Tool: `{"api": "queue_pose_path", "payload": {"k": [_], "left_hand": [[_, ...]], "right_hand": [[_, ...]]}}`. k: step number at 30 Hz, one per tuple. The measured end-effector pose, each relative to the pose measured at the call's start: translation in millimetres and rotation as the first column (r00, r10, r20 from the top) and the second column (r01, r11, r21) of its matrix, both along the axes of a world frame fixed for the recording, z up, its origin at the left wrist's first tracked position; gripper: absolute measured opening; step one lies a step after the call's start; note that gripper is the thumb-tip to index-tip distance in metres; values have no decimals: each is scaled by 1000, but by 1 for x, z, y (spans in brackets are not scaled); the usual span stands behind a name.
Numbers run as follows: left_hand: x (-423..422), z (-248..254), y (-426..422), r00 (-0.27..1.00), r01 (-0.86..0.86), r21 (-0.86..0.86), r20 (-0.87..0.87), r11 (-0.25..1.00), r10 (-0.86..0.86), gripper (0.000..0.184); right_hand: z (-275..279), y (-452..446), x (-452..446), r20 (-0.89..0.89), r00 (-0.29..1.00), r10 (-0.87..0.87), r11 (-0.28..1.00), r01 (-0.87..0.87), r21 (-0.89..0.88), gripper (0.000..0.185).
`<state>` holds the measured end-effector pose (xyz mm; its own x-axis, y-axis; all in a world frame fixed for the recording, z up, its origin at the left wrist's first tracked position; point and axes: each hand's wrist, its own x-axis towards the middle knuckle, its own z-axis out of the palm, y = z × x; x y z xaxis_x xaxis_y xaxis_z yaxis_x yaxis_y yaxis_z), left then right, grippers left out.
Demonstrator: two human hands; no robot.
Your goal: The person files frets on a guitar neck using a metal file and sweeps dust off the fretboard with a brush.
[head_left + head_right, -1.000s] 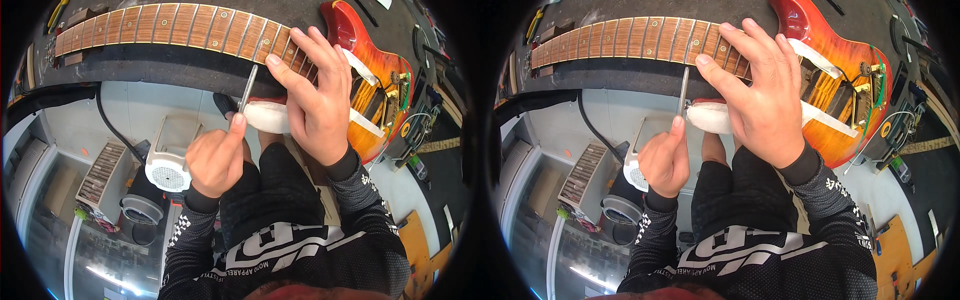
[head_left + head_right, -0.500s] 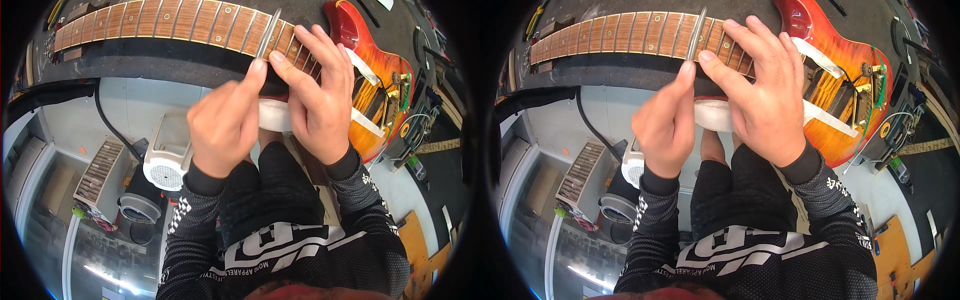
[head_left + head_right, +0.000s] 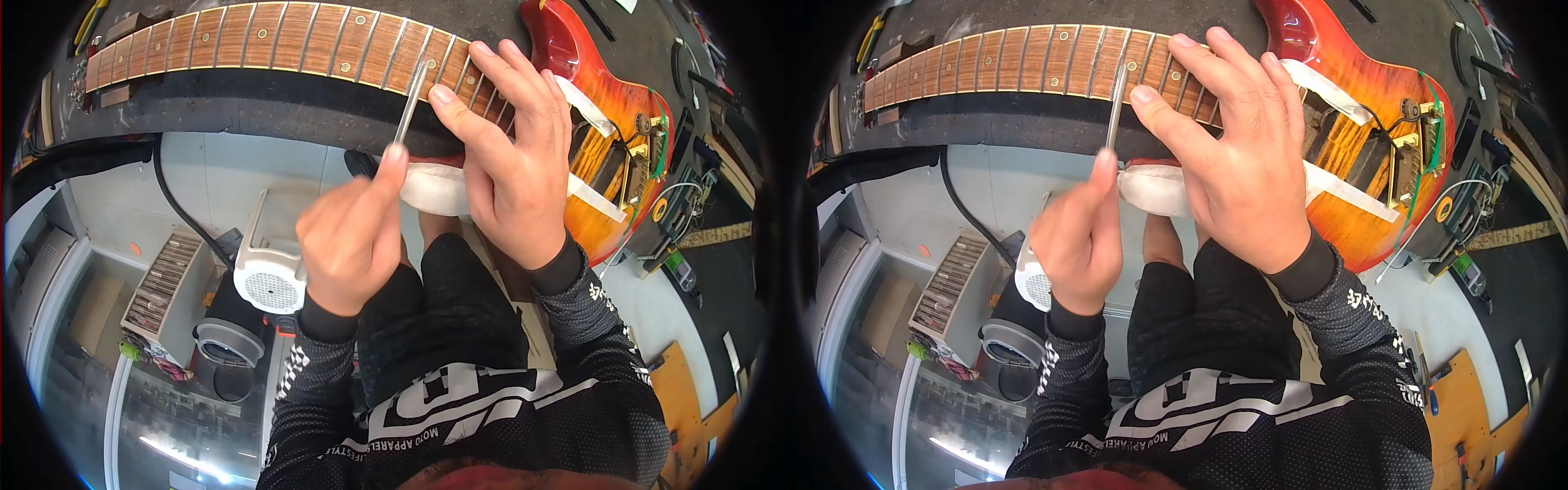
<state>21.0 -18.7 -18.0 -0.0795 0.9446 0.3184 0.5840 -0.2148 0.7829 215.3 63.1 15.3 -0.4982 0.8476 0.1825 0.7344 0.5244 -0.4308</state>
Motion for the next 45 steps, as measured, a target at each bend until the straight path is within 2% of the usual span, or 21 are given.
{"api": "queue_pose_path", "payload": {"k": [4,7,11,14,19,28,33,36,40,41,45], "left_hand": [[5,-3,31,998,4,39,59,999,-6,61],[-4,6,-6,1000,15,-91,-15,996,-16,60],[3,-1,18,999,1,16,54,1000,-1,59],[6,-3,31,997,7,33,72,999,-9,60],[-11,3,-35,999,3,-41,-33,999,-4,65],[-13,3,-35,999,33,-106,-36,994,-37,65],[6,-4,37,997,1,35,72,999,-4,62],[3,-1,36,998,12,29,65,999,-14,61],[-4,7,-12,1000,2,-75,-8,997,-2,60],[-4,14,-11,1000,5,-115,-16,993,-7,60],[7,10,45,997,18,-32,70,999,-15,60]], "right_hand": [[-2,-2,-1,1,1000,1,1000,-1,6,67],[-2,0,0,-7,1000,7,1000,-7,8,67],[0,0,-1,2,1000,-1,1000,1,-9,67],[-2,0,-1,8,1000,-6,1000,6,10,67],[0,0,-1,-3,1000,1,1000,-2,-8,67],[-2,0,0,-7,1000,6,1000,-6,-2,67],[-4,-1,0,3,1000,3,1000,-3,15,66],[-3,0,-2,11,1000,-6,1000,6,14,64],[0,0,0,-1,1000,-4,1000,4,-11,64],[1,0,0,0,1000,-6,1000,6,-18,64],[-2,-1,-1,-15,1000,-11,1000,11,-4,63]]}}
